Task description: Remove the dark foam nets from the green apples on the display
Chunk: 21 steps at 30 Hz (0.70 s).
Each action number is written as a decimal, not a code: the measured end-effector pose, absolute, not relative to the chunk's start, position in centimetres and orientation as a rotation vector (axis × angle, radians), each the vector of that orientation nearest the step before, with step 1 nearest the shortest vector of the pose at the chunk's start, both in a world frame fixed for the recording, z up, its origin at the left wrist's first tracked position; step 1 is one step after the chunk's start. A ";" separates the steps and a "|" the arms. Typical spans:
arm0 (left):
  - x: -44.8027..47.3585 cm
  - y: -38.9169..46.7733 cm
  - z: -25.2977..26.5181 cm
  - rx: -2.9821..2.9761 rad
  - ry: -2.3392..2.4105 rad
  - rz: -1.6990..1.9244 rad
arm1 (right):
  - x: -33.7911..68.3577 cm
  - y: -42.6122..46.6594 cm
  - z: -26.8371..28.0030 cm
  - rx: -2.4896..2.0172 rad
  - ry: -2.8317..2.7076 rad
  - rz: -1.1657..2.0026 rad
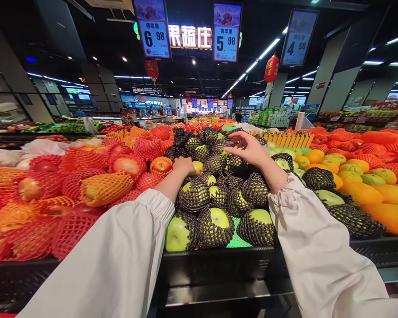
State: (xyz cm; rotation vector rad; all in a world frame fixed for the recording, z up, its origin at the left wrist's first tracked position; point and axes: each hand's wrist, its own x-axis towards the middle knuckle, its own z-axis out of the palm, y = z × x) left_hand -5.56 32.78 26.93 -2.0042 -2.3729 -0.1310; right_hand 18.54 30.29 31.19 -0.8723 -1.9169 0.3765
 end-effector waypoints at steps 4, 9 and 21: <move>-5.8 33.2 26.6 -2.023 -2.347 -0.183 | 18.5 30.4 31.2 -0.864 -1.922 0.379; -5.7 33.4 26.6 -1.981 -2.411 -0.094 | 18.5 30.4 31.1 -0.867 -1.921 0.385; -5.9 33.1 26.9 -2.103 -2.213 -0.045 | 18.5 30.2 31.2 -0.897 -1.921 0.409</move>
